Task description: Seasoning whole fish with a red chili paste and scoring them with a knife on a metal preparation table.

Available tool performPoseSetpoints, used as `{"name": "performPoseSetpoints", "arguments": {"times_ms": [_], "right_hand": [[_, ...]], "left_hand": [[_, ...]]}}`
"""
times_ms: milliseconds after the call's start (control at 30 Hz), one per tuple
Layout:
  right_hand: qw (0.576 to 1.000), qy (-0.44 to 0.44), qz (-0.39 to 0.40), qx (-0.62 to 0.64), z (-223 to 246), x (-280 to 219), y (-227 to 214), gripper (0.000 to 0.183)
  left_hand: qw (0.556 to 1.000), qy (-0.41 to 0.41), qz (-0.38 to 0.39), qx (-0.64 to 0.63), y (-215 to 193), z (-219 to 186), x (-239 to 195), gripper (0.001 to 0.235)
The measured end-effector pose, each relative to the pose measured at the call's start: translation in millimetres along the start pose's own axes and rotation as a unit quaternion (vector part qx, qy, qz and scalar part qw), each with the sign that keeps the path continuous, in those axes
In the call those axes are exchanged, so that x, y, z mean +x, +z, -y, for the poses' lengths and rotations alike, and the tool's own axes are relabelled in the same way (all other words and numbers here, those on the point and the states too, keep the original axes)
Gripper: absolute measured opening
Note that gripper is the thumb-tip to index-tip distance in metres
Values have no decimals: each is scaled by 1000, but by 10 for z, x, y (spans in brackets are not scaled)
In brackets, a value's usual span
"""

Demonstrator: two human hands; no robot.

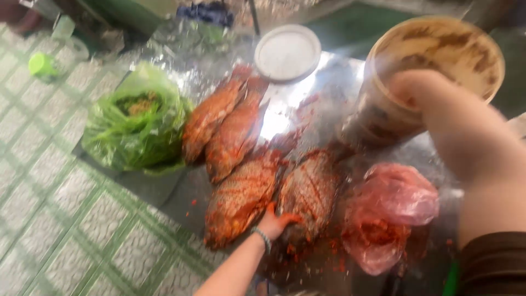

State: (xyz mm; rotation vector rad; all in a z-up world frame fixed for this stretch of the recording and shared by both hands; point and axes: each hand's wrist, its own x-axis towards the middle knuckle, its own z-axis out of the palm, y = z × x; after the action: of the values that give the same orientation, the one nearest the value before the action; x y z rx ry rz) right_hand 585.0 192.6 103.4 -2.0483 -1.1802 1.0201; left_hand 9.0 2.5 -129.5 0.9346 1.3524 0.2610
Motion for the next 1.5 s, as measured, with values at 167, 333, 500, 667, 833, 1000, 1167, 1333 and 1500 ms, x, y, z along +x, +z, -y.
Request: {"name": "performPoseSetpoints", "arguments": {"times_ms": [167, 333, 500, 667, 833, 1000, 1167, 1333, 1500], "right_hand": [[978, 90, 99, -161, -394, 337, 597, 50], [969, 49, 156, -184, 23, -469, 535, 52], [957, 6, 199, -209, 648, -1501, 1039, 55], [948, 50, 285, -135, 738, -2395, 2320, 42], [972, 13, 140, -188, 318, -2102, 2666, 31], [959, -38, 141, -243, -15, -2028, 2848, 30], [960, -104, 26, -259, -13, -2026, 2690, 29], [948, -190, 110, -231, -335, -1985, 2625, 45], [973, 102, 205, 26, 473, -2400, 2855, 34]], "left_hand": [[999, 22, -10, 26, -10, -238, -137, 109], [997, 61, 46, -31, -45, -282, -133, 84], [996, 57, 74, 1, -84, -407, -242, 76], [998, 36, 53, -4, -39, -392, -183, 98], [984, 87, -34, 154, 78, -485, -636, 98], [779, 348, -87, 515, 369, -617, -1290, 87], [649, 246, 83, 715, 455, -1074, -1306, 123], [766, 152, 71, 621, 377, -1500, -1293, 137], [661, 223, 38, 715, 305, -805, -970, 132]]}}
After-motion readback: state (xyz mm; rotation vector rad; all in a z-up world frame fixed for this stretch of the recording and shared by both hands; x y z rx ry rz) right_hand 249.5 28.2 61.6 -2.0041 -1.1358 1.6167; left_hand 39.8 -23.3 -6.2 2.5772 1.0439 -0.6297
